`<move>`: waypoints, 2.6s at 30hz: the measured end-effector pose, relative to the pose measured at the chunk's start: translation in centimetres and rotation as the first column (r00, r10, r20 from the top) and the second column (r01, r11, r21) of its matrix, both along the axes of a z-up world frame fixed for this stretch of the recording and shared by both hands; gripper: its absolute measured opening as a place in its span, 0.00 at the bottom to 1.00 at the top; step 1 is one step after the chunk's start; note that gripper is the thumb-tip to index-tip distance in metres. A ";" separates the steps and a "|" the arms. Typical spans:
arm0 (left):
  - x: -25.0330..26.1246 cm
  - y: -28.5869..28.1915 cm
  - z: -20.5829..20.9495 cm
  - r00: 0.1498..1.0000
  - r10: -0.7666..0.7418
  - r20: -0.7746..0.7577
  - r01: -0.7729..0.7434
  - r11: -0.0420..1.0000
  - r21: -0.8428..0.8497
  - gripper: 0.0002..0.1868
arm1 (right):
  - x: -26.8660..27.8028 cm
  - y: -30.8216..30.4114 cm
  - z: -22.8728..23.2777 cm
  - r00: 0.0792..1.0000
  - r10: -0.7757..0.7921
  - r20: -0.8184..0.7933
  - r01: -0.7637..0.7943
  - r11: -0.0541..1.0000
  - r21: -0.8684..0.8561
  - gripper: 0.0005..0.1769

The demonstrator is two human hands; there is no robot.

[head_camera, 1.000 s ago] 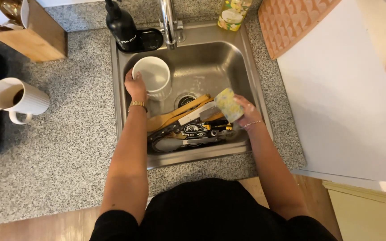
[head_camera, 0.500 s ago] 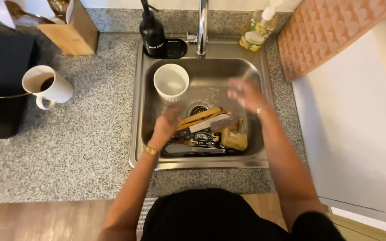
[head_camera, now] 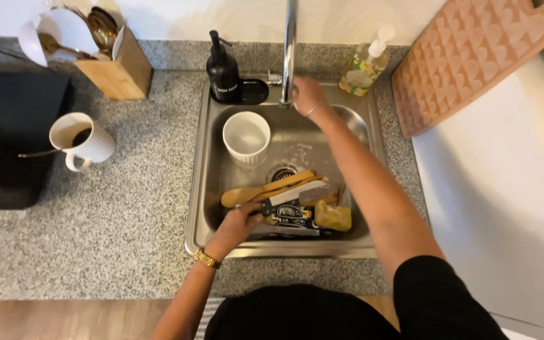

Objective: Washing a bowl and a wooden spoon in a kitchen sink using a sponge and dish soap.

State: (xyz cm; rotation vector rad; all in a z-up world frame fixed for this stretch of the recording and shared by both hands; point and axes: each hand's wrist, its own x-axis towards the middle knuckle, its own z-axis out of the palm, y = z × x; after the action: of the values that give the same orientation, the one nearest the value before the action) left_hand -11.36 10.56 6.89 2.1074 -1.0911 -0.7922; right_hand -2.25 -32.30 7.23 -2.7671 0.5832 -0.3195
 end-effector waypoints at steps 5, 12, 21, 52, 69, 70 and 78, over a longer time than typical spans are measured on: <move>3.4 -4.9 2.3 0.974 0.121 0.193 -0.081 0.976 -0.202 0.16 | -4.7 5.4 -0.3 0.999 -0.006 -0.047 0.014 0.983 0.184 0.17; 16.4 -17.1 1.8 0.938 0.322 0.126 -0.228 0.850 -0.475 0.14 | -13.8 4.5 -9.6 0.834 -0.131 -0.536 0.183 0.982 0.045 0.17; 25.9 -28.1 -4.1 0.924 0.367 0.104 -0.313 0.885 -0.345 0.23 | -18.0 4.3 -14.2 0.724 -0.012 -0.689 0.075 0.995 0.062 0.23; 25.6 -32.8 -3.1 0.628 0.396 -0.670 -0.702 0.660 -0.267 0.25 | -17.5 7.9 -3.0 0.678 -0.111 -0.726 0.341 0.923 0.178 0.45; 24.5 -30.4 -2.3 0.892 0.448 0.054 -0.348 0.759 -0.550 0.26 | -17.2 6.2 -7.8 0.659 -0.110 -0.745 0.396 0.891 0.219 0.49; 23.7 -28.9 -2.7 0.891 0.451 0.053 -0.352 0.760 -0.547 0.26 | -17.2 5.3 -9.6 0.657 -0.106 -0.746 0.394 0.892 0.221 0.49; 9.7 -11.9 1.2 0.918 0.273 0.286 -0.114 0.875 -0.470 0.19 | -15.1 3.4 -11.7 0.959 -0.225 -0.170 0.282 0.768 0.575 0.32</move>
State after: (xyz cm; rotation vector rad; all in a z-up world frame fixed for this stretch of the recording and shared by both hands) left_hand -1.68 -1.36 8.10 1.9484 -1.0844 -0.0506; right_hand -17.40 -28.94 -4.48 -2.0979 0.9082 -0.0426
